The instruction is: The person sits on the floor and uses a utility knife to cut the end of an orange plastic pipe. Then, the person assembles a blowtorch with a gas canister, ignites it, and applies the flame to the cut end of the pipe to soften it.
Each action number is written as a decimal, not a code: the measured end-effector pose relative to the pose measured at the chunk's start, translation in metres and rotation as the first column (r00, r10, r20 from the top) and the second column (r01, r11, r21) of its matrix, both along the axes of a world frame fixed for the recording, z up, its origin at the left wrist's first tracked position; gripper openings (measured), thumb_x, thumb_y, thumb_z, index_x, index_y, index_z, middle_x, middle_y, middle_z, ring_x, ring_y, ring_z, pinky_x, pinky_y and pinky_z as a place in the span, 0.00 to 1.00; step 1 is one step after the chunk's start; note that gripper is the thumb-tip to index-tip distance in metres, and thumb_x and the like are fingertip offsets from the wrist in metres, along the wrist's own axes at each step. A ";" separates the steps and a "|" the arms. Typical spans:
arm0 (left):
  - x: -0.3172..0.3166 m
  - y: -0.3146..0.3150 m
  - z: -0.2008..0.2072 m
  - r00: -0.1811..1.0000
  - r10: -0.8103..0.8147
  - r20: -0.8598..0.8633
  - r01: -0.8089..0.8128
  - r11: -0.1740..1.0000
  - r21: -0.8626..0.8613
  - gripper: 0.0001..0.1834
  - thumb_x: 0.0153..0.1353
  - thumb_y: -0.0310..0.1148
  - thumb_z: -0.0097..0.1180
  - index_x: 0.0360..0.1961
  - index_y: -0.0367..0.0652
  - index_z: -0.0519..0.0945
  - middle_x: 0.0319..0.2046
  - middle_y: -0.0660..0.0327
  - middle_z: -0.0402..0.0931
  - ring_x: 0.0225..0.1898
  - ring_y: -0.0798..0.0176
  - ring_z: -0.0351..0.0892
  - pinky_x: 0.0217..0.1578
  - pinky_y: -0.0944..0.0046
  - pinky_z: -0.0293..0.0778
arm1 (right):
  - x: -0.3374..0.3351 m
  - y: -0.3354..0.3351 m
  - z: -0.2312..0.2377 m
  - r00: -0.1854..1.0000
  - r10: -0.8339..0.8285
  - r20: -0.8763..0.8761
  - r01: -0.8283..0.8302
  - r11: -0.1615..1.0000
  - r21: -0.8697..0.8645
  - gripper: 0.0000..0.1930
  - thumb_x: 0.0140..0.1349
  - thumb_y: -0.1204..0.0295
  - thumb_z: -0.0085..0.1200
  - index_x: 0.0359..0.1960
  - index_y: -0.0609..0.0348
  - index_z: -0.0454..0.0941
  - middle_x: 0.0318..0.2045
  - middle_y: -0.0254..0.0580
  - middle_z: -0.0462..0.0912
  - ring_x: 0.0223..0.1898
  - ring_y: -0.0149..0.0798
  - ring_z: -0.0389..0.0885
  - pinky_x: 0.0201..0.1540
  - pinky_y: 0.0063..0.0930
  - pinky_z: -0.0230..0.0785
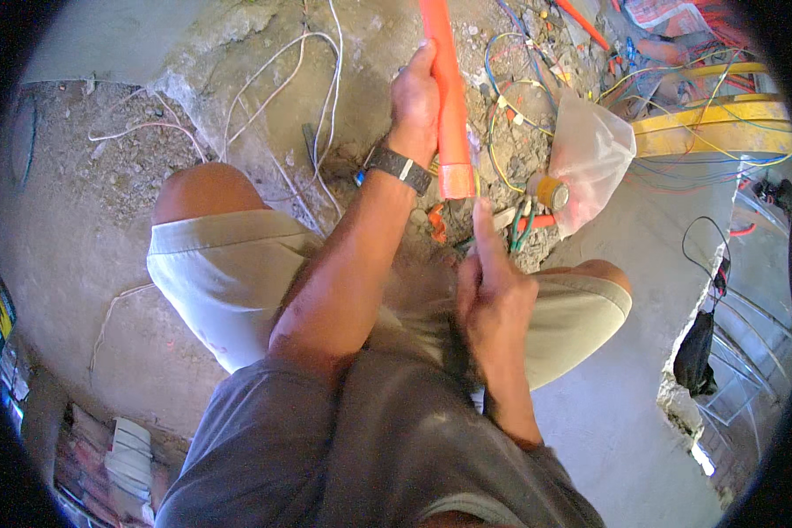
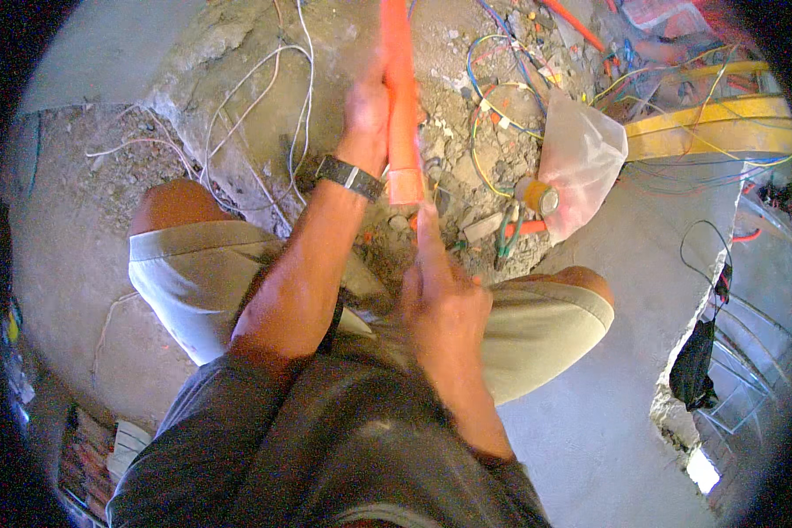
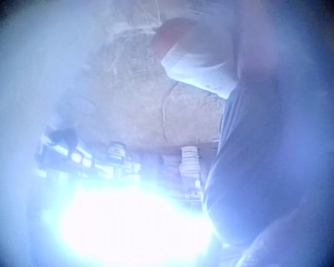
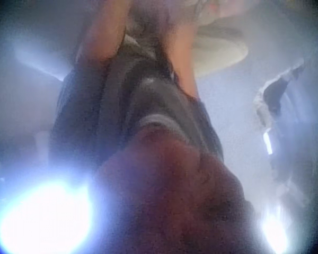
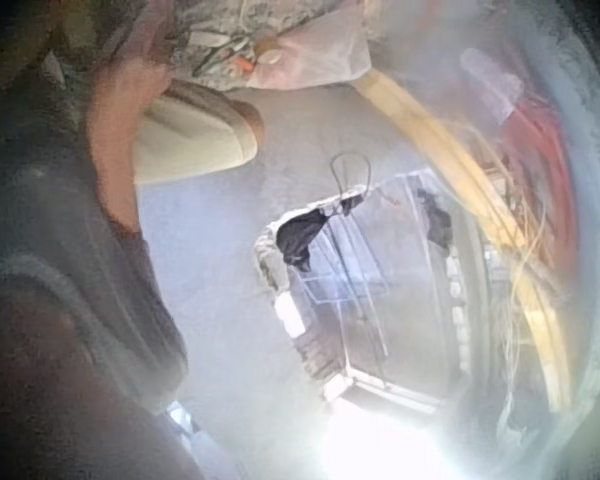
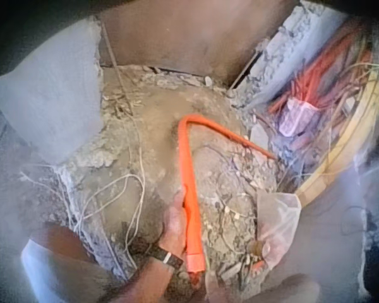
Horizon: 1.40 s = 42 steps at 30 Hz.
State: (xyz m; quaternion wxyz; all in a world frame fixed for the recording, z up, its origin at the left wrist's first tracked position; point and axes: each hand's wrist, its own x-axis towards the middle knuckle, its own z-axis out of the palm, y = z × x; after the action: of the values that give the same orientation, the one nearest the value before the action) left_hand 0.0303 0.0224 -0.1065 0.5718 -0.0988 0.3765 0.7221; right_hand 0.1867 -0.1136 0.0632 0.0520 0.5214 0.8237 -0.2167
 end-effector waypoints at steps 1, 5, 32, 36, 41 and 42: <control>-0.005 0.006 0.008 1.000 0.029 0.005 -0.029 1.000 0.000 0.28 0.72 0.61 0.52 0.42 0.44 0.78 0.23 0.58 0.76 0.18 0.58 0.76 0.18 0.56 0.77 | 0.003 -0.001 0.000 0.995 0.027 0.099 -0.018 0.996 -0.085 0.35 0.61 0.76 0.60 0.73 0.52 0.71 0.29 0.57 0.85 0.23 0.53 0.83 0.28 0.49 0.76; -0.001 0.013 -0.007 0.994 0.077 -0.076 -0.078 0.997 -0.011 0.26 0.72 0.60 0.52 0.44 0.44 0.79 0.24 0.59 0.76 0.19 0.60 0.75 0.19 0.57 0.77 | 0.009 -0.029 -0.043 0.983 0.135 -0.121 -0.123 0.987 0.104 0.34 0.61 0.78 0.59 0.73 0.48 0.72 0.24 0.54 0.84 0.22 0.54 0.83 0.29 0.52 0.76; -0.016 -0.002 0.027 0.996 -0.006 0.094 0.005 1.000 0.010 0.26 0.77 0.58 0.44 0.47 0.45 0.77 0.24 0.59 0.75 0.20 0.59 0.73 0.20 0.57 0.74 | -0.009 -0.012 0.018 0.912 -0.196 -0.360 0.219 0.975 0.022 0.26 0.69 0.82 0.54 0.70 0.54 0.76 0.32 0.39 0.81 0.27 0.30 0.74 0.32 0.26 0.71; -0.014 -0.004 0.029 0.997 -0.012 0.079 0.013 1.000 -0.014 0.25 0.77 0.58 0.45 0.47 0.45 0.77 0.24 0.59 0.75 0.19 0.59 0.72 0.19 0.56 0.74 | -0.006 -0.013 0.014 0.899 -0.214 -0.383 0.236 0.972 0.012 0.26 0.70 0.83 0.53 0.69 0.55 0.77 0.29 0.27 0.78 0.27 0.22 0.67 0.32 0.20 0.67; -0.012 -0.004 0.025 0.998 -0.006 0.057 0.006 1.000 -0.006 0.25 0.76 0.58 0.46 0.46 0.45 0.77 0.24 0.59 0.75 0.19 0.59 0.73 0.19 0.57 0.75 | -0.010 -0.002 0.017 0.943 -0.072 -0.325 0.117 0.986 0.122 0.29 0.66 0.81 0.56 0.71 0.54 0.75 0.35 0.51 0.86 0.27 0.42 0.82 0.33 0.34 0.76; -0.008 -0.005 0.017 0.999 0.009 0.049 -0.008 1.000 -0.003 0.25 0.76 0.59 0.46 0.46 0.45 0.77 0.24 0.59 0.75 0.18 0.60 0.73 0.19 0.57 0.76 | -0.012 0.004 0.016 0.948 -0.004 -0.317 0.061 0.983 0.170 0.31 0.64 0.80 0.58 0.71 0.53 0.74 0.38 0.60 0.87 0.28 0.52 0.88 0.34 0.41 0.80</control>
State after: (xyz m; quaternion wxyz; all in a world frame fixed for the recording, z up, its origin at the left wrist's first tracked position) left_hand 0.0224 0.0176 -0.0898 0.5776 -0.1189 0.3632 0.7213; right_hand 0.1743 -0.1097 0.0792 -0.1307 0.4964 0.8286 -0.2235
